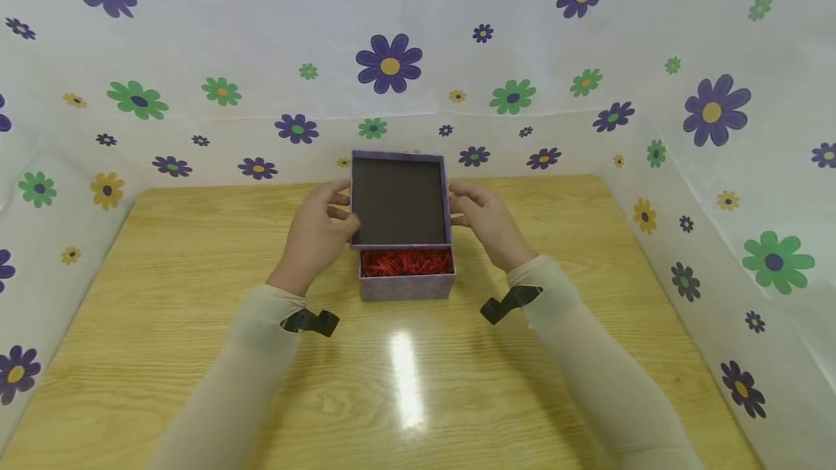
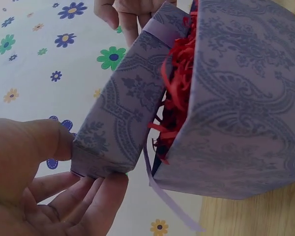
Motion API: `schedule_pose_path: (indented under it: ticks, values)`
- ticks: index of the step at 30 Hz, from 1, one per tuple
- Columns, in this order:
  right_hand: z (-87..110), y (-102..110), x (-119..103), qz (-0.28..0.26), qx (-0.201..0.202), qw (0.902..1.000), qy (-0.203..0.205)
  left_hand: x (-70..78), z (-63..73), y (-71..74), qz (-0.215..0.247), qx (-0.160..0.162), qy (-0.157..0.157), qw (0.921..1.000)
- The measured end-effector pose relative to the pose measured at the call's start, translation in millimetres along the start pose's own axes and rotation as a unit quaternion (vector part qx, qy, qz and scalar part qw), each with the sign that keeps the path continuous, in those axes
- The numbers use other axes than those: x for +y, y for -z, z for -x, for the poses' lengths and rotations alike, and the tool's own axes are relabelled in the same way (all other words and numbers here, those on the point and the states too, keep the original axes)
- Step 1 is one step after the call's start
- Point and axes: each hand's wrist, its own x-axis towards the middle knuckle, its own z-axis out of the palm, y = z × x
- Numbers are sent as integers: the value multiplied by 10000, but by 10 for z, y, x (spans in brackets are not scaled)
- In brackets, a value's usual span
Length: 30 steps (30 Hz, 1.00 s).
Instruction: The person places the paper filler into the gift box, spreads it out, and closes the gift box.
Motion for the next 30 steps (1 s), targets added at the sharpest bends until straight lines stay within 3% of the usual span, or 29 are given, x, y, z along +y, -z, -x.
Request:
schedule_pose_path:
  ticks: [5, 12, 15, 21, 24, 30]
  values:
    - [-8, 38, -41, -174, 13, 9998, -106, -33, -12, -50, -26, 25, -65, 10000]
    - [16, 62, -88, -122, -104, 9992, 361, 34, 4, -87, 221, 231, -455, 9985]
    - [56, 64, -114, -124, -160, 9976, 661, 70, 24, -99, 531, 198, -539, 9969]
    - [106, 60, -108, -111, -224, 9916, 1271, 117, 58, -136, 1378, 143, -618, 9884]
    - [108, 50, -77, -453, -333, 9855, 1598, 124, 61, -176, 1613, 154, -798, 9836]
    - [94, 32, 15, -946, -463, 9736, 2027, 149, 64, -293, 1864, 548, -1223, 9733]
